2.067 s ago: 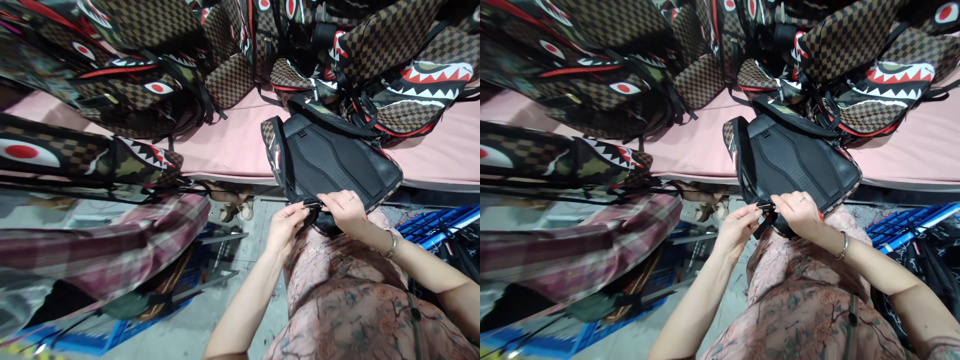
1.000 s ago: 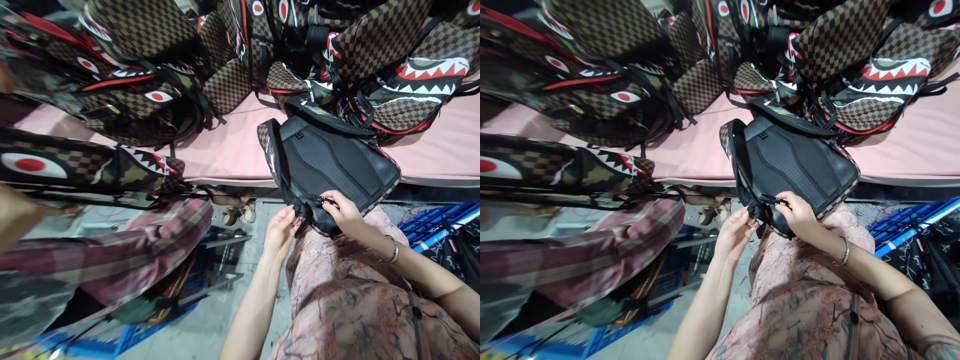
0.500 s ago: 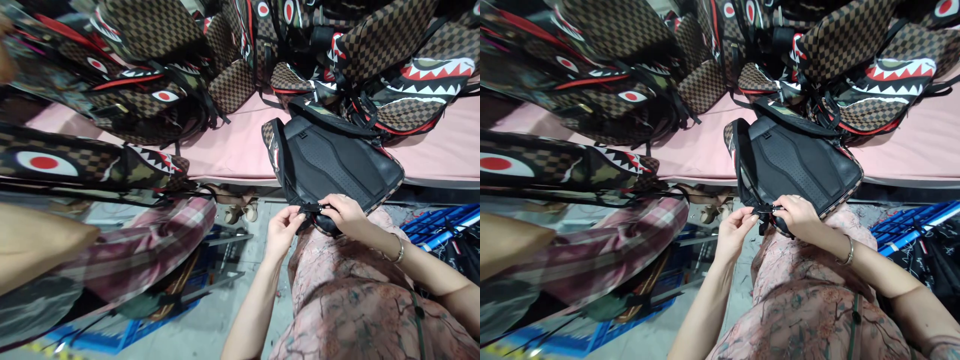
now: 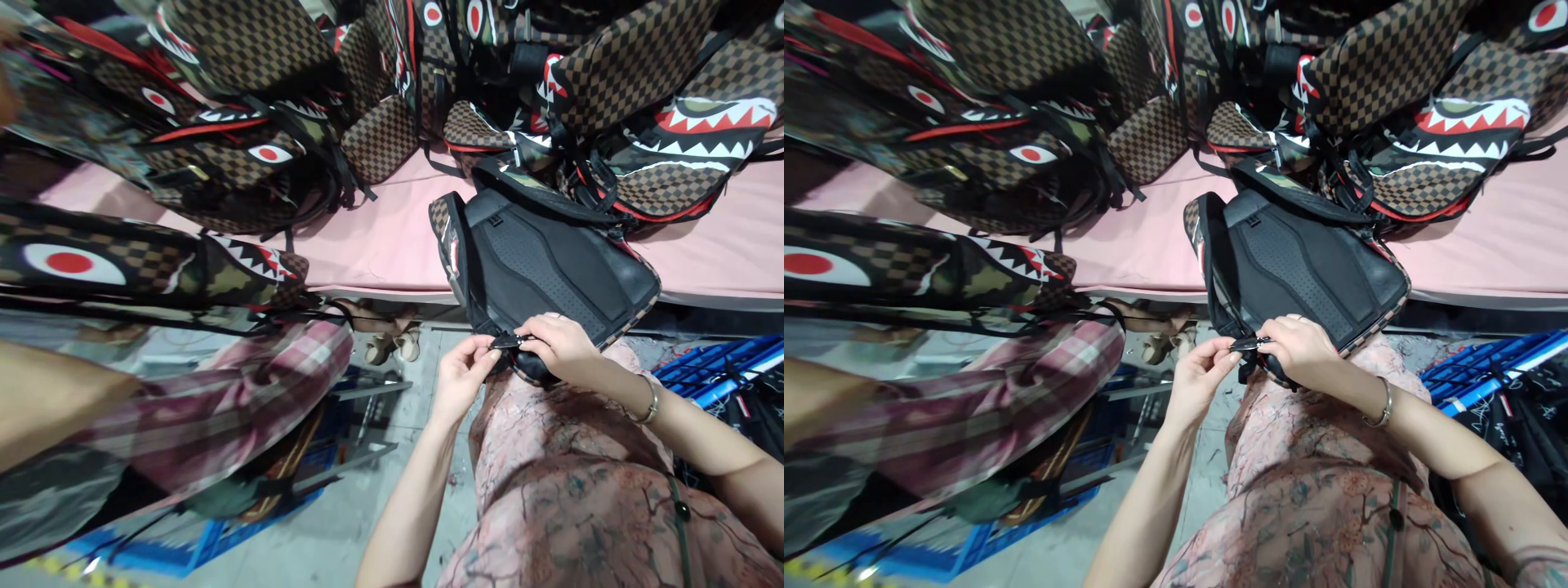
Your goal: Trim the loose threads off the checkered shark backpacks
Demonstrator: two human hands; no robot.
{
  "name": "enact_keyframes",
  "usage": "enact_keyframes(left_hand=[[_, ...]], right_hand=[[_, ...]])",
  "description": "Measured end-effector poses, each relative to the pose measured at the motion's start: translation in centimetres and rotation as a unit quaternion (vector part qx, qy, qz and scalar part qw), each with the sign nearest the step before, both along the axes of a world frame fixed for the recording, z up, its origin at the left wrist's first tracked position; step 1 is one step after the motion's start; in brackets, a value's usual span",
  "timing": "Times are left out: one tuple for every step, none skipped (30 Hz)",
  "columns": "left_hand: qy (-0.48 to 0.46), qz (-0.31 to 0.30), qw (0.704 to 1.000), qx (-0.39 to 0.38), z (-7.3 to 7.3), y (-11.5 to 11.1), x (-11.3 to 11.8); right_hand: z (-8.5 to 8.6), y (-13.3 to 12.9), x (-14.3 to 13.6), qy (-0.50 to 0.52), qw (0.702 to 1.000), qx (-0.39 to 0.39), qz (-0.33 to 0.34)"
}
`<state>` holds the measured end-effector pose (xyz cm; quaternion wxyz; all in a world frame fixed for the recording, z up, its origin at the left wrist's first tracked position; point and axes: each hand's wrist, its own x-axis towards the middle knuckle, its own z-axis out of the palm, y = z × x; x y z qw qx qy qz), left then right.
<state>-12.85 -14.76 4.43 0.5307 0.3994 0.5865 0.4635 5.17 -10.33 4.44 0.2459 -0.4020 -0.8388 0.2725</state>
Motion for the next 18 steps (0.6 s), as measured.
enact_keyframes(left_hand=[[0.003, -0.001, 1.0, 0.0, 0.0, 0.0, 0.0], [0.005, -0.001, 1.0, 0.001, 0.0, 0.0, 0.0], [0.007, -0.003, 1.0, 0.001, 0.1, 0.0, 0.0], [0.006, -0.007, 1.0, 0.0, 0.1, 0.0, -0.1], [0.004, -0.015, 1.0, -0.005, 0.2, 0.0, -0.2], [0.004, -0.023, 1.0, -0.009, 0.3, 0.0, -0.4], [0.013, -0.029, 0.999, -0.008, 0.5, 0.0, -0.7], [0.035, -0.031, 0.999, 0.003, 0.7, 0.0, -1.0], [0.069, -0.03, 0.997, 0.024, 0.9, 0.0, -1.4], [0.113, -0.025, 0.992, 0.055, 1.1, -0.1, -1.8], [0.162, -0.018, 0.982, 0.09, 1.2, -0.2, -2.3], [0.21, -0.01, 0.97, 0.124, 1.3, -0.3, -2.9], [0.253, -0.001, 0.956, 0.151, 1.2, -0.6, -3.4], [0.288, 0.011, 0.943, 0.168, 1.1, -0.8, -4.0], [0.315, 0.031, 0.932, 0.177, 0.8, -1.0, -4.5], [0.335, 0.056, 0.923, 0.179, 0.4, -1.2, -4.9], [0.344, 0.085, 0.918, 0.176, 0.0, -1.4, -5.2], [0.342, 0.115, 0.917, 0.171, -0.5, -1.5, -5.4]], right_hand=[[0.0, 0.0, 0.0, 0.002, 1.0, 0.003, -0.001], [0.0, 0.0, 0.0, 0.008, 1.0, 0.001, -0.004], [0.0, 0.0, 0.0, 0.019, 1.0, -0.009, -0.009], [0.0, 0.0, 0.0, 0.036, 0.999, -0.025, -0.016], [-0.1, -0.1, 0.0, 0.056, 0.997, -0.046, -0.025], [-0.2, -0.1, 0.0, 0.08, 0.994, -0.07, -0.036], [-0.3, -0.1, -0.1, 0.105, 0.989, -0.094, -0.046], [-0.5, -0.1, -0.1, 0.13, 0.983, -0.116, -0.055], [-0.7, -0.1, -0.2, 0.151, 0.977, -0.136, -0.064], [-1.0, -0.1, -0.3, 0.168, 0.971, -0.155, -0.07], [-1.4, -0.1, -0.4, 0.18, 0.966, -0.171, -0.077], [-1.7, -0.1, -0.5, 0.186, 0.961, -0.185, -0.082], [-2.1, -0.1, -0.6, 0.188, 0.958, -0.196, -0.088], [-2.4, -0.1, -0.7, 0.188, 0.956, -0.205, -0.094], [-2.7, -0.1, -0.7, 0.186, 0.955, -0.21, -0.097], [-2.9, -0.2, -0.8, 0.186, 0.954, -0.213, -0.098], [-3.1, -0.2, -0.8, 0.188, 0.953, -0.216, -0.097], [-3.2, -0.3, -0.8, 0.192, 0.951, -0.222, -0.097]])
